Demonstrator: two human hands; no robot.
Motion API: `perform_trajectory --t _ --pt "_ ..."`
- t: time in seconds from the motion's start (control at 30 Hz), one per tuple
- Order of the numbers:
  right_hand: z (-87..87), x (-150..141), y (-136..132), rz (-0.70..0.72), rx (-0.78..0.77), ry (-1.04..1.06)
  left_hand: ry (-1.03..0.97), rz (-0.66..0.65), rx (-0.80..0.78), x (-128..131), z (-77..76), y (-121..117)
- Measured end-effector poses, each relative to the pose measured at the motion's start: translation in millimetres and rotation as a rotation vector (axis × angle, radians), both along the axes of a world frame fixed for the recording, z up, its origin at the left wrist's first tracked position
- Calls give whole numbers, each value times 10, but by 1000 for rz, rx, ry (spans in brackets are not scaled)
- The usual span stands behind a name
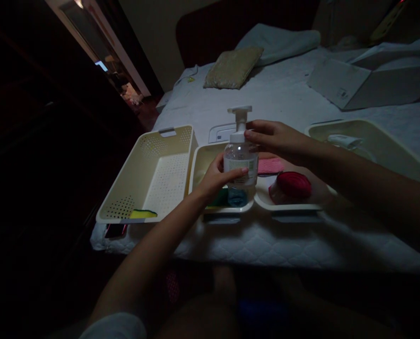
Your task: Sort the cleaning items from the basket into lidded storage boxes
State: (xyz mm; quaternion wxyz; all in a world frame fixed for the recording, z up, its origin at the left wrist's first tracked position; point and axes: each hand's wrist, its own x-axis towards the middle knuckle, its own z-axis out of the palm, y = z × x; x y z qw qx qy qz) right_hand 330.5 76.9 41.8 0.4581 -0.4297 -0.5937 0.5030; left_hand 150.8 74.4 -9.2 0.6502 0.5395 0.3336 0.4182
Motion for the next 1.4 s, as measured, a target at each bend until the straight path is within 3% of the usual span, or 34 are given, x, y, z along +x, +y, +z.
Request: perform_trajectory --t 0.37,0.73,0.97,1.17,1.27,1.4 --pt "43 80 -48 38 16 70 58 -60 4 -71 -4 -66" --pt "95 -24 -82 -20 56 -32 43 -100 -31 -121 -17 -102" --pt "7 15 10 -279 210 -194 173 100 107 -94 -75 -114" --pt "47 -86 44 -487 244 -266 313 251 384 13 -38 -262" --pt "81 -153 38 -514 255 -269 342 339 425 36 40 -303" --pt "84 -187 37 -465 292 -283 365 352 324 19 90 -282"
